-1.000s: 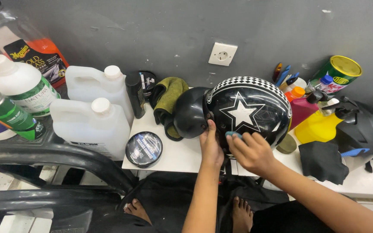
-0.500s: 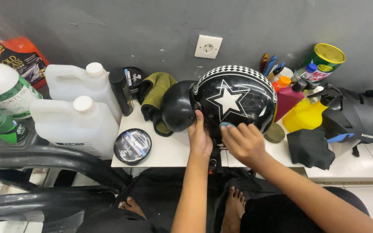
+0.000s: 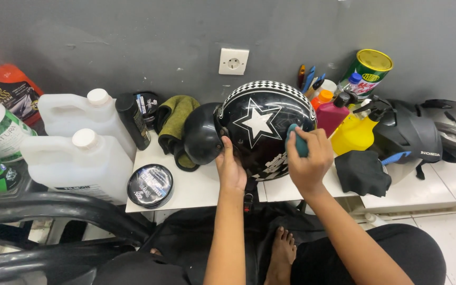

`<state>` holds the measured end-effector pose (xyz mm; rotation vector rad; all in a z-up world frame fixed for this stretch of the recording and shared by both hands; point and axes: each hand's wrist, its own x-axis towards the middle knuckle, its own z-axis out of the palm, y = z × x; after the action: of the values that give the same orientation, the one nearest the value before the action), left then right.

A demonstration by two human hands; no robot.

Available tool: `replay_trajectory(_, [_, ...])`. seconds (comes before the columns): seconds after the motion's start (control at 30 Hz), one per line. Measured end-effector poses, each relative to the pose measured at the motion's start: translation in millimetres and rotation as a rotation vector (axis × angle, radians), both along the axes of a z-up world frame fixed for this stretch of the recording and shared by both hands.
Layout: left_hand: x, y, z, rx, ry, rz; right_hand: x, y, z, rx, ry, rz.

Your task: The person applies polish to a black motorcycle helmet with a checkered pattern using a blue sponge, rubbing it in circular motions across the surface. The person rotates the helmet to cover different areas and finishes by wiping the helmet with a green cloth.

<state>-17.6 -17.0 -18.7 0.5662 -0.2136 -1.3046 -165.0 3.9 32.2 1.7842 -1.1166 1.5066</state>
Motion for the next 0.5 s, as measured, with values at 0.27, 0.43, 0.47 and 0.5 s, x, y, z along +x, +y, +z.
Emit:
replay_trajectory(0.27, [-0.3, 4.0, 0.1, 0.01, -0.024, 0.025, 14.3, 10.3, 2.7, 0.02, 0.342, 0.01])
replay_trajectory(0.43, [1.7, 4.3, -3.7, -0.003, -0.02, 0.048, -14.8, -9.5, 16.7, 0.181, -0.146, -0.114])
replay_trajectory(0.47, [1.3, 5.1, -3.8, 0.004, -0.034, 0.044, -13.8, -11.1, 20.5, 0.223, -0.207, -0.158])
replay_trajectory(0.5, [0.2, 5.5, -4.2, 0.011, -0.045, 0.04, -13.5, -12.8, 24.3, 0.266, -0.267, -0.203])
